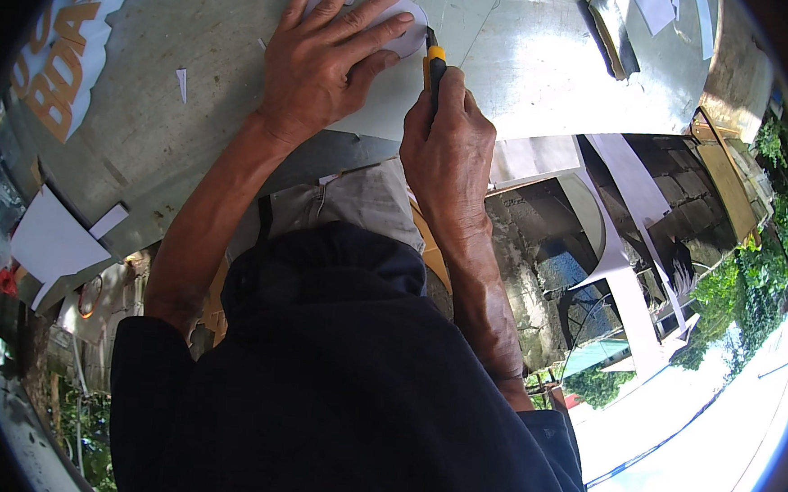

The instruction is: Assembling and finishing custom sign letters by weeding vinyl and trimming with a utility knife.

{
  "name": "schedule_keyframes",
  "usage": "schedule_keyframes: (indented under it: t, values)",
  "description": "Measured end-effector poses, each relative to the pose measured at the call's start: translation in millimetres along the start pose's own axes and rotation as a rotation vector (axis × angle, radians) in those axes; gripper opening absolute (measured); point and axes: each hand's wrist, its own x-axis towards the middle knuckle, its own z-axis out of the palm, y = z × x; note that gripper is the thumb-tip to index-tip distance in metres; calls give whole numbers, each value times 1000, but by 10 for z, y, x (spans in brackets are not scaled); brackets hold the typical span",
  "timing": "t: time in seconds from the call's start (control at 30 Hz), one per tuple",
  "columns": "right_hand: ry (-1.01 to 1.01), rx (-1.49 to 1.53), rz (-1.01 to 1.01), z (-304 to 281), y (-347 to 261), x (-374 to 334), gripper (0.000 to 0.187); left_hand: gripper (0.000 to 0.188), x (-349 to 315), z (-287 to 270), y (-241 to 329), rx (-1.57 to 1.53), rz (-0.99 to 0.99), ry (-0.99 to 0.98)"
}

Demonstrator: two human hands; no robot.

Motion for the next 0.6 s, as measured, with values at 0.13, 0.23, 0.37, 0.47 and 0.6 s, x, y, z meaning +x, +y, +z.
schedule_keyframes:
  t: [0.13,0.23,0.37,0.47,0.6]
  values:
    - [-6,24,46,25,-20,-41,10,30,-10,9,-8,13,-9,2]
    - [-22,-5,23,-14,17,-23,10,30,-22,24,37,42,-23,17]
    - [-146,-2,63,-308,70,122,10,40,-165,218,75,245,-22,135]
    - [-203,-44,51,-430,87,237,11,40,-168,158,204,324,-89,92]
    - [-221,-72,31,-429,117,236,12,34,-87,-7,149,135,-107,-30]
